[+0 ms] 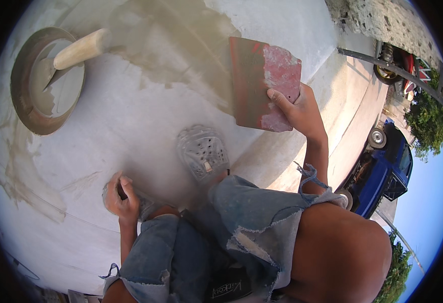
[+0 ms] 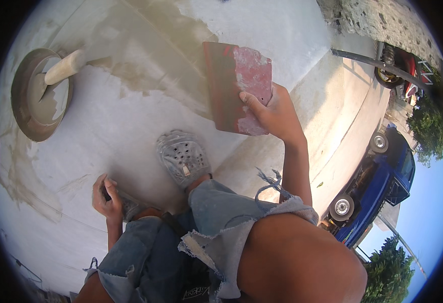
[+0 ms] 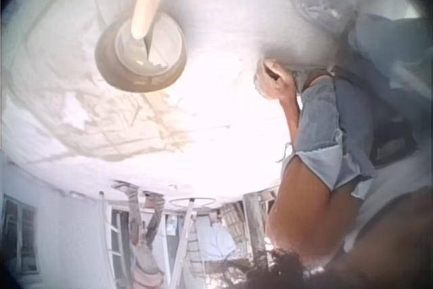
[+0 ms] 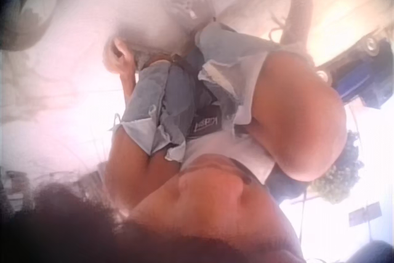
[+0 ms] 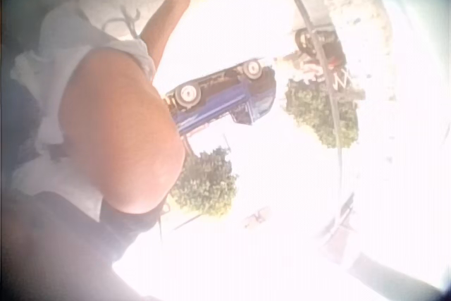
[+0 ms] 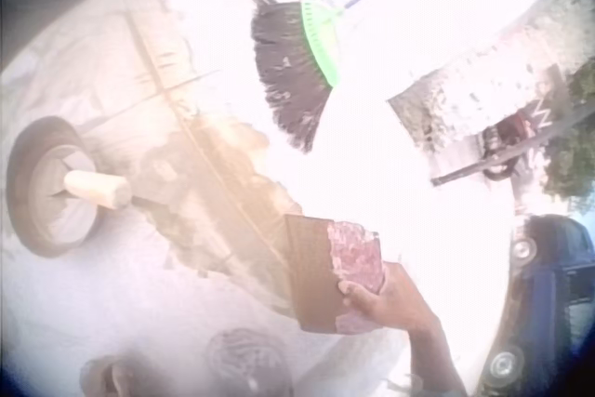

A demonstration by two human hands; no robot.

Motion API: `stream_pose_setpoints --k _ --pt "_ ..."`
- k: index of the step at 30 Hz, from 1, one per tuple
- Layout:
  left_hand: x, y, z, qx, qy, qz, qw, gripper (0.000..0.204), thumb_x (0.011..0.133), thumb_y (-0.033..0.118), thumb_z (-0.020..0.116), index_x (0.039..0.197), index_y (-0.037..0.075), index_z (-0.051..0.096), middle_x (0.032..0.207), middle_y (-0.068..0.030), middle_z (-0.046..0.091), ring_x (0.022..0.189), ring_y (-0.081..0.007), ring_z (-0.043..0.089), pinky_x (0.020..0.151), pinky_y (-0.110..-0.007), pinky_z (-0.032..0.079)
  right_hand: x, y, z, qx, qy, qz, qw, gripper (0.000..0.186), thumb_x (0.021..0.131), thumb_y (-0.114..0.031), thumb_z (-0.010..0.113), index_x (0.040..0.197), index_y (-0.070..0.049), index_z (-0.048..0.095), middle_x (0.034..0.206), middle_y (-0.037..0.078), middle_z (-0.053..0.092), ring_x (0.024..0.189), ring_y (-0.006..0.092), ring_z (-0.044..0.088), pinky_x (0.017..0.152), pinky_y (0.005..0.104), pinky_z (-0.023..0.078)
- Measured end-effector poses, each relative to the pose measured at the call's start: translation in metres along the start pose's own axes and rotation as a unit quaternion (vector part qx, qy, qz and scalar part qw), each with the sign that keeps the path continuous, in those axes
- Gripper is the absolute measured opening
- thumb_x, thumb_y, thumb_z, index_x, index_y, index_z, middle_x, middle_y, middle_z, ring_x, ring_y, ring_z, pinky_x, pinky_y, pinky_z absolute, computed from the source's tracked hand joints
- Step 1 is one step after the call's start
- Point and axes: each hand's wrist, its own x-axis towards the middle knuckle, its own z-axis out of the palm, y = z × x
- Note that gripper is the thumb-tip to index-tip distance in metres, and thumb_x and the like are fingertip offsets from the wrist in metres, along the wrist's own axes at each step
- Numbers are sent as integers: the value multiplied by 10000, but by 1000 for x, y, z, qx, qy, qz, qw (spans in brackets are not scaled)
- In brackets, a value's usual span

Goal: The person scoops wet cement from a metal bowl with a trowel and spreads it onto a tiled floor using a pink float. The person repeatedly transfers material from the bowl to the floor and smooths the surface in a continuous motion.

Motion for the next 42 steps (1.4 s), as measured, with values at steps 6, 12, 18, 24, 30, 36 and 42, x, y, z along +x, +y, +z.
stream_pose_setpoints --k 6,12,18,24,30,36,42 --pt "1 1 1 5 7 -5 1000 197 1045 129 654 1139 -20 742 768 -65 716 647 -186 667 611 -312 516 5 44 -18 -14 9 13 1000 402 966 -284 801 1149 62 707 907 106 765 779 149 701 726 328 560" --pt "3 7 3 -3 5 -13 1000 197 1043 132 654 1137 -18 742 762 -73 720 654 -187 677 609 -314 521 1 55 -59 43 91 -3 995 420 973 -264 802 1217 64 706 1062 127 771 901 178 718 826 337 569" --pt "3 10 1 -11 5 -27 1000 202 1049 135 649 1146 -18 737 773 -77 722 660 -186 681 608 -313 519 -2 25 -63 -28 122 61 990 324 1015 -182 723 1234 57 728 996 152 789 888 212 747 840 365 571" --pt "0 -2 -1 18 11 26 999 239 1102 155 614 1216 -31 710 801 -66 701 633 -100 608 581 -249 492 -5 17 -5 -213 112 -86 967 373 1006 -46 621 1366 -82 715 984 282 739 843 451 723 774 449 569" --pt "2 -2 3 4 11 23 1000 240 1102 164 624 1218 -28 710 807 -62 704 644 -98 607 588 -248 493 -48 29 27 -275 89 -94 953 445 995 -28 626 1396 -196 721 913 242 734 802 431 721 694 467 557" --pt "0 -4 2 2 7 15 1000 261 1104 195 638 1223 -26 711 819 -60 707 650 -96 605 596 -247 487 -56 28 2 -213 127 -45 968 325 1009 -75 660 1323 -8 712 918 274 747 719 378 752 680 404 576" --pt "0 -1 2 8 3 6 1000 260 1109 196 626 1227 -19 711 824 -56 708 644 -93 594 595 -249 483 -50 13 -5 -29 117 39 992 323 1030 -194 720 1232 58 728 956 154 797 854 189 760 773 340 578"
